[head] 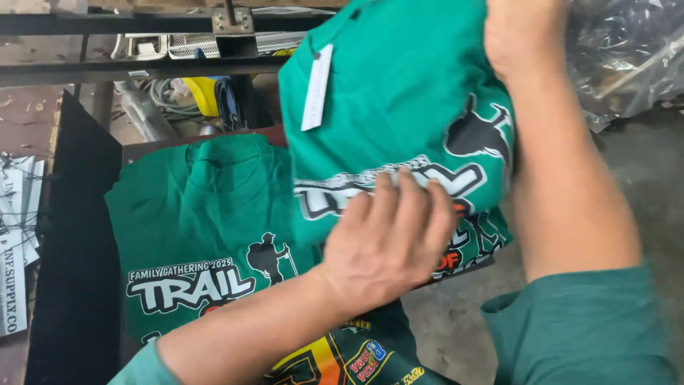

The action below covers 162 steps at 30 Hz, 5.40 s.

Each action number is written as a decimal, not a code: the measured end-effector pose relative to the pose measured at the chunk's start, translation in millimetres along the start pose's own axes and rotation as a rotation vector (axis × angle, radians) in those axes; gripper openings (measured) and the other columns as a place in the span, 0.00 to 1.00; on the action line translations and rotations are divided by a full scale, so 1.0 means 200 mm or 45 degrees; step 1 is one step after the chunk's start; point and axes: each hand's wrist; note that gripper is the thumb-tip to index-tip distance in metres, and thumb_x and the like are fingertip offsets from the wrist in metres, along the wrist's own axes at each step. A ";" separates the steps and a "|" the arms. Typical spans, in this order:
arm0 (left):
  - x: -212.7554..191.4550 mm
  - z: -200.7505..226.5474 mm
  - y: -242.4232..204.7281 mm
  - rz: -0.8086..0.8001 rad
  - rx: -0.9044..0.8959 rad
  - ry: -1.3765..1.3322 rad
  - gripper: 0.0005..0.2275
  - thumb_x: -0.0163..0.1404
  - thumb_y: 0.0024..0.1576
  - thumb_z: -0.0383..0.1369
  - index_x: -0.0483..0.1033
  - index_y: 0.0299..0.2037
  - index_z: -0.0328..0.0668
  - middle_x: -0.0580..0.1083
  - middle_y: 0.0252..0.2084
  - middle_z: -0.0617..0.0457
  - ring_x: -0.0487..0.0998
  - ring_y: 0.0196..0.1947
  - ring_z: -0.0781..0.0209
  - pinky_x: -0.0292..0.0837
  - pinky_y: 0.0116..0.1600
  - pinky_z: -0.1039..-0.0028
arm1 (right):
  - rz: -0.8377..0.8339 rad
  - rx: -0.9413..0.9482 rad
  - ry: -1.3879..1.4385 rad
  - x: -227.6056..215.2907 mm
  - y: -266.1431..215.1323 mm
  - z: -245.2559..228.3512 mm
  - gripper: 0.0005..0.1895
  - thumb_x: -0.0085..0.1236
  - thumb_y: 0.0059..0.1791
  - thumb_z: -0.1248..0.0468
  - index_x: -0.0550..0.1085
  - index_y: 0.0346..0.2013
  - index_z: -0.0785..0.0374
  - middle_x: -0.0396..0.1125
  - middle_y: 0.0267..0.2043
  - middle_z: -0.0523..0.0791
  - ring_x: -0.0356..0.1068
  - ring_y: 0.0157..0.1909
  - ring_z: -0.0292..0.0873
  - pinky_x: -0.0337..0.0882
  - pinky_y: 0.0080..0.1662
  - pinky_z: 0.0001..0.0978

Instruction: Attaching paper brand tags to green t-shirts by threading strings through the collar labels.

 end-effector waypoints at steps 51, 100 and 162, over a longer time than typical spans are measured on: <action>0.93 -0.25 -0.17 -0.607 -0.399 -0.229 0.38 0.49 0.63 0.67 0.60 0.76 0.54 0.43 0.80 0.50 0.45 0.80 0.40 0.62 0.70 0.36 | -0.102 -0.216 -0.506 0.22 -0.45 0.30 0.20 0.47 0.62 0.63 0.73 0.60 0.77 0.66 0.62 0.64 0.65 0.64 0.63 0.64 0.63 0.53; -0.88 -1.83 -1.37 -0.774 -1.782 0.460 0.09 0.63 0.50 0.35 0.76 0.35 0.49 0.74 0.35 0.52 0.77 0.40 0.45 0.65 0.42 0.54 | -0.579 -0.267 0.494 2.31 -0.89 -1.08 0.10 0.60 0.54 0.62 0.80 0.50 0.52 0.74 0.50 0.38 0.73 0.52 0.44 0.66 0.52 0.38; 0.10 -0.97 -1.34 0.683 -2.207 -1.609 0.16 0.51 0.58 0.19 0.70 0.56 0.31 0.79 0.43 0.40 0.85 0.43 0.53 0.83 0.41 0.73 | -0.664 0.674 0.293 1.73 -1.11 -0.63 0.09 0.55 0.53 0.66 0.83 0.40 0.54 0.75 0.27 0.45 0.73 0.23 0.37 0.72 0.26 0.27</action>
Point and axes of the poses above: each hand's wrist, its own y-axis towards the middle knuckle, its own x-axis out of the palm, z = x × y
